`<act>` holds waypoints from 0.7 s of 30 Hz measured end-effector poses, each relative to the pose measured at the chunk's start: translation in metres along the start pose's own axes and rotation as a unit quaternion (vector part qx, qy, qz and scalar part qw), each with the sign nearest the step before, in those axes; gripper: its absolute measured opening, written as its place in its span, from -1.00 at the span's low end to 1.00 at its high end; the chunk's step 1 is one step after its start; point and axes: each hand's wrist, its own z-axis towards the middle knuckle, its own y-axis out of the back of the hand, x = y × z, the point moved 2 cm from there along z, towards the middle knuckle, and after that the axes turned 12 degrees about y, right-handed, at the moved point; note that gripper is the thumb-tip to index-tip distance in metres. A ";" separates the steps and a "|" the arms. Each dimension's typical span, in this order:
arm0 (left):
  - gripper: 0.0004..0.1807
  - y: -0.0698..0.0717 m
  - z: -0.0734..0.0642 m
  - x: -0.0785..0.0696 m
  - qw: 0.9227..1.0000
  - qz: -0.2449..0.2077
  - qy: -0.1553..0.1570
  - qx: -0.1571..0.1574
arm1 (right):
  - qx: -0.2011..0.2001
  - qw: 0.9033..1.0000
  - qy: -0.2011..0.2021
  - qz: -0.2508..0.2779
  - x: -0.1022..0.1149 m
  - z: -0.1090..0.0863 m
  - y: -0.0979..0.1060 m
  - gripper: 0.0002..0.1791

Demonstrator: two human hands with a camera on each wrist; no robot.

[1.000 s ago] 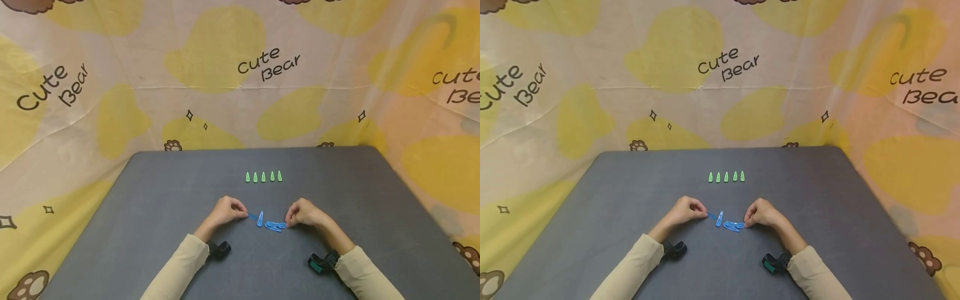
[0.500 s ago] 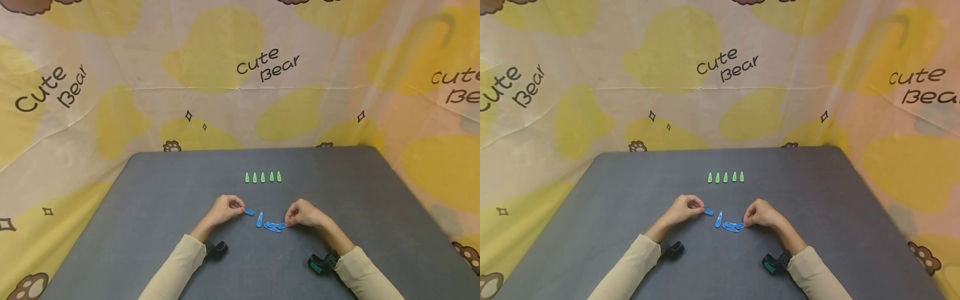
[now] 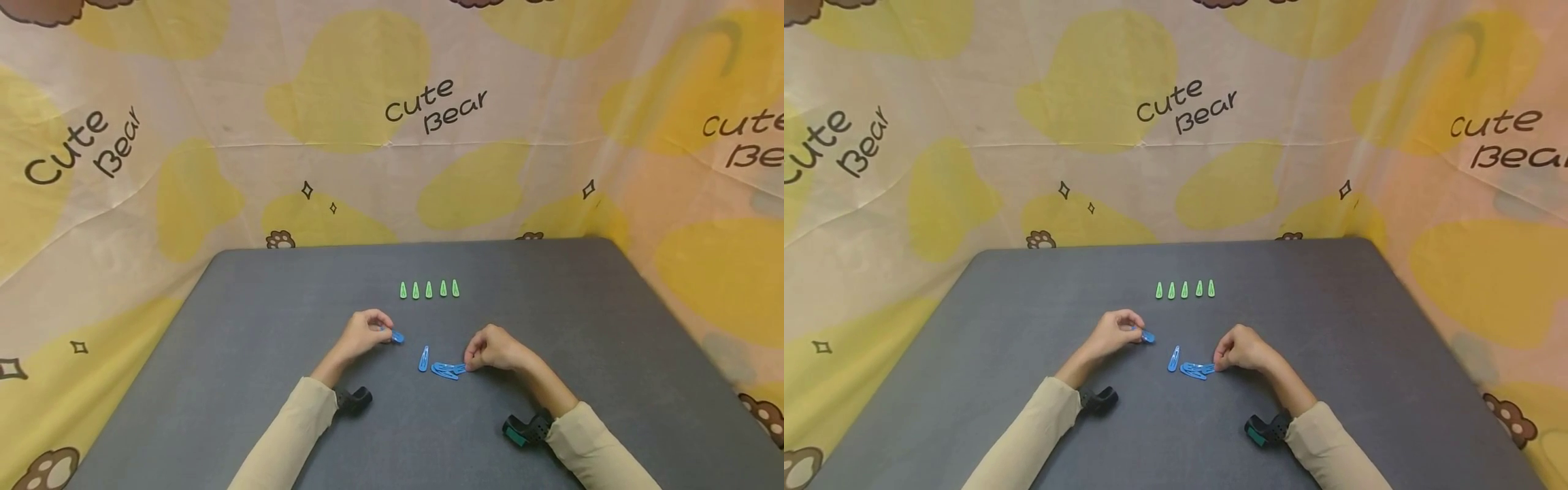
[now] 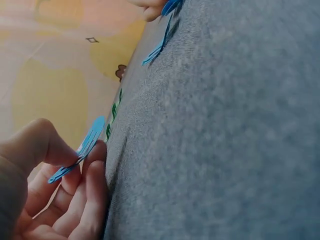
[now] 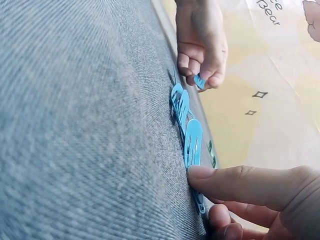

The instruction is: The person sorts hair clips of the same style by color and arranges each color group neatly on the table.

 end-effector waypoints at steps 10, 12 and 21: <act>-0.77 0.001 0.013 0.002 0.998 -0.035 0.021 -0.038 | 0.000 1.000 0.001 0.005 -0.001 -0.001 -0.001 -0.91; -0.76 0.001 0.015 0.002 0.998 -0.034 0.031 -0.048 | 0.000 1.000 0.000 0.008 -0.001 -0.001 -0.001 -0.91; -0.79 -0.002 0.026 0.001 0.997 -0.036 0.024 -0.063 | 0.008 1.000 0.003 0.012 -0.001 0.000 -0.001 -0.92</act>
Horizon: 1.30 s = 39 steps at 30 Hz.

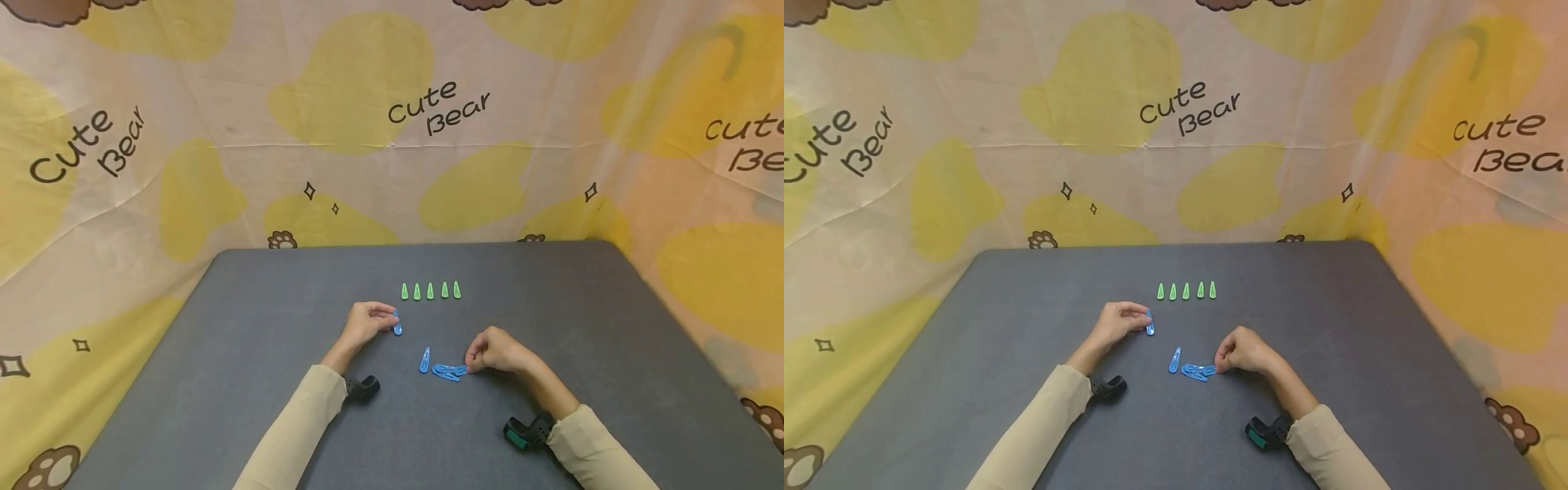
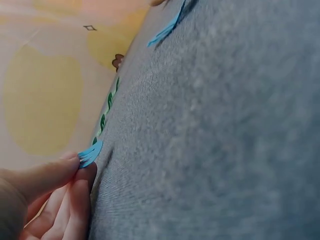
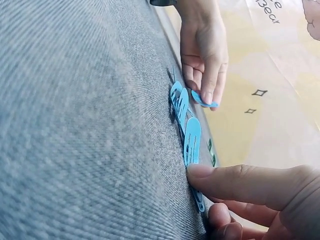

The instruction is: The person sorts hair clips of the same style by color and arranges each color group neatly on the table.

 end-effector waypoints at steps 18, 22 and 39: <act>-0.82 -0.010 0.015 -0.009 0.999 0.049 0.005 -0.015 | -0.007 1.000 0.001 -0.002 -0.003 0.000 0.002 -0.93; -0.82 -0.010 0.017 -0.011 0.998 0.056 0.021 -0.022 | -0.007 1.000 0.004 -0.003 -0.002 0.000 0.002 -0.94; -0.85 -0.013 0.017 -0.013 0.994 0.086 0.053 -0.050 | -0.003 1.000 0.001 0.010 -0.001 -0.002 0.000 -0.93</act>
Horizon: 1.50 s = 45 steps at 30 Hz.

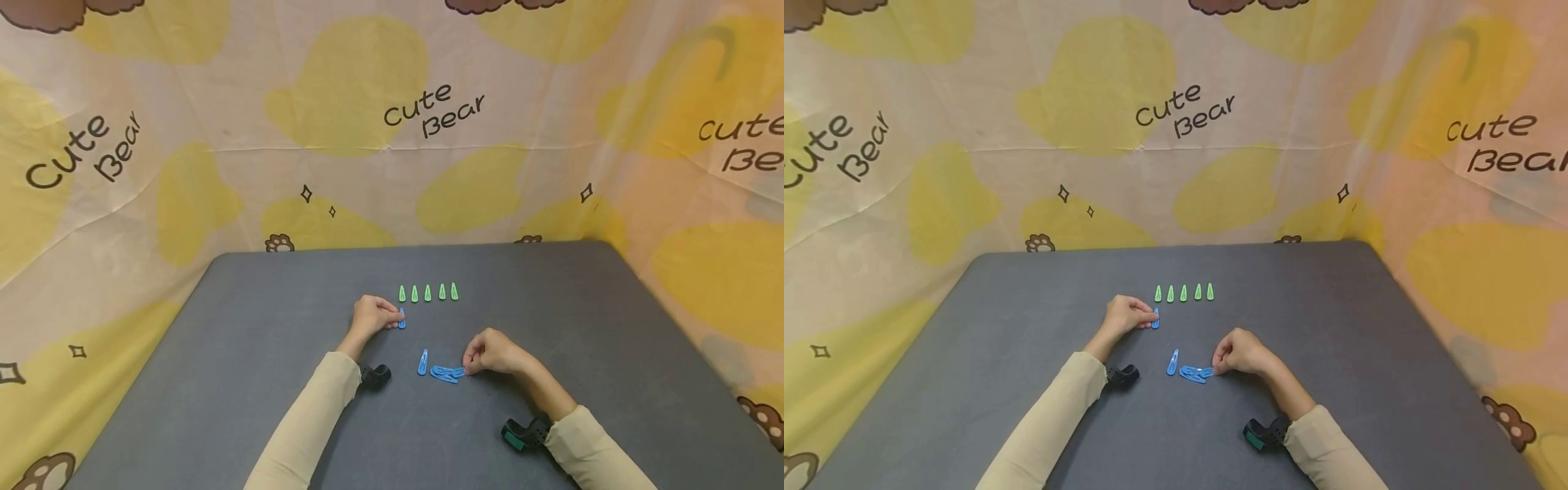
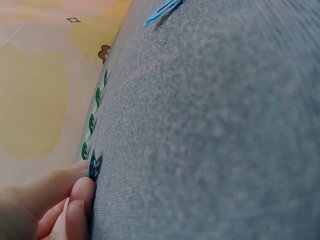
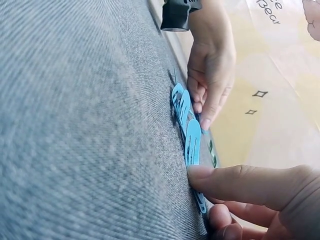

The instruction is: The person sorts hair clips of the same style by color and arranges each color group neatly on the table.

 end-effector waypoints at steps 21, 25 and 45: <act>-0.86 0.007 -0.003 0.000 0.999 0.035 0.035 0.010 | 0.066 0.997 -0.005 0.033 0.005 -0.004 0.012 -0.89; -0.86 0.006 -0.001 0.000 0.998 0.042 0.042 0.016 | 0.057 0.997 -0.004 0.048 0.006 -0.002 0.014 -0.88; -0.86 0.004 -0.001 -0.001 0.997 0.057 0.043 0.008 | -0.029 0.982 -0.062 0.175 -0.014 0.016 0.012 -0.71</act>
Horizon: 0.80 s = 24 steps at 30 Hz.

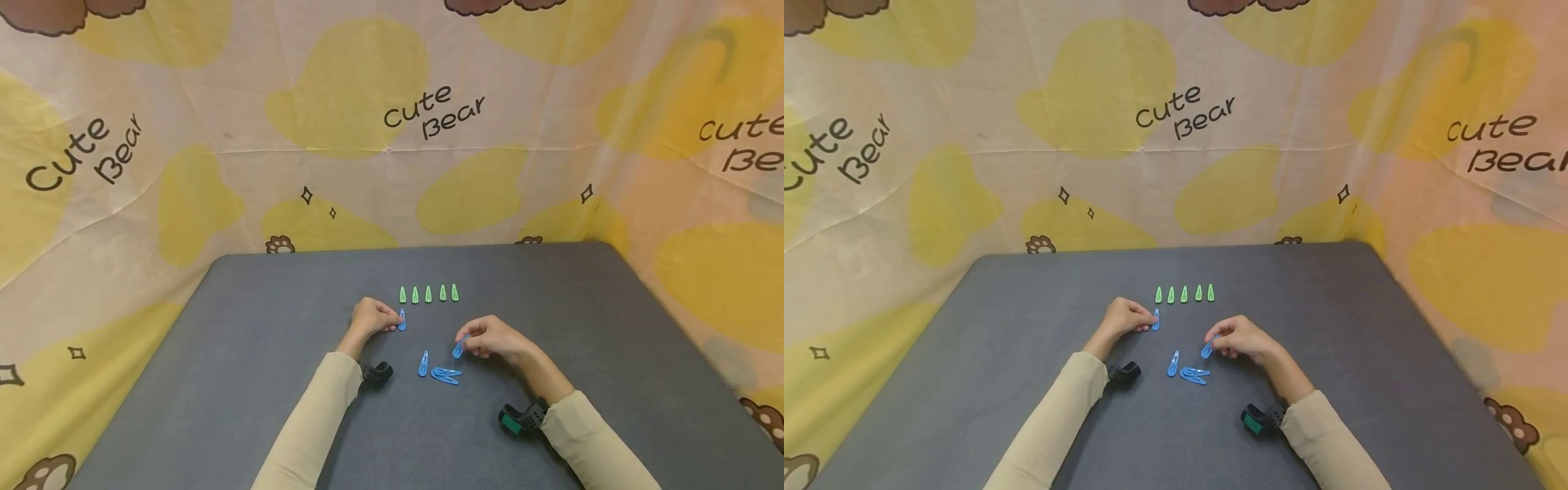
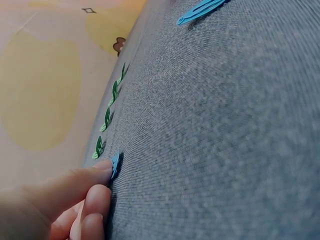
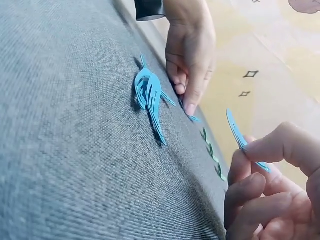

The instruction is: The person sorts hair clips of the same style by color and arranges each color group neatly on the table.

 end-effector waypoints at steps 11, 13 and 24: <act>-0.86 0.001 0.000 0.002 1.000 -0.010 0.001 0.001 | -0.011 0.998 -0.021 0.061 -0.004 0.012 -0.001 -0.61; -0.86 0.001 0.000 0.002 1.000 -0.010 0.004 0.000 | -0.016 0.997 -0.022 0.070 -0.003 0.015 -0.002 -0.59; -0.85 0.000 0.000 0.000 1.000 -0.004 0.006 -0.001 | -0.048 0.997 -0.023 0.054 0.006 0.027 -0.004 -0.83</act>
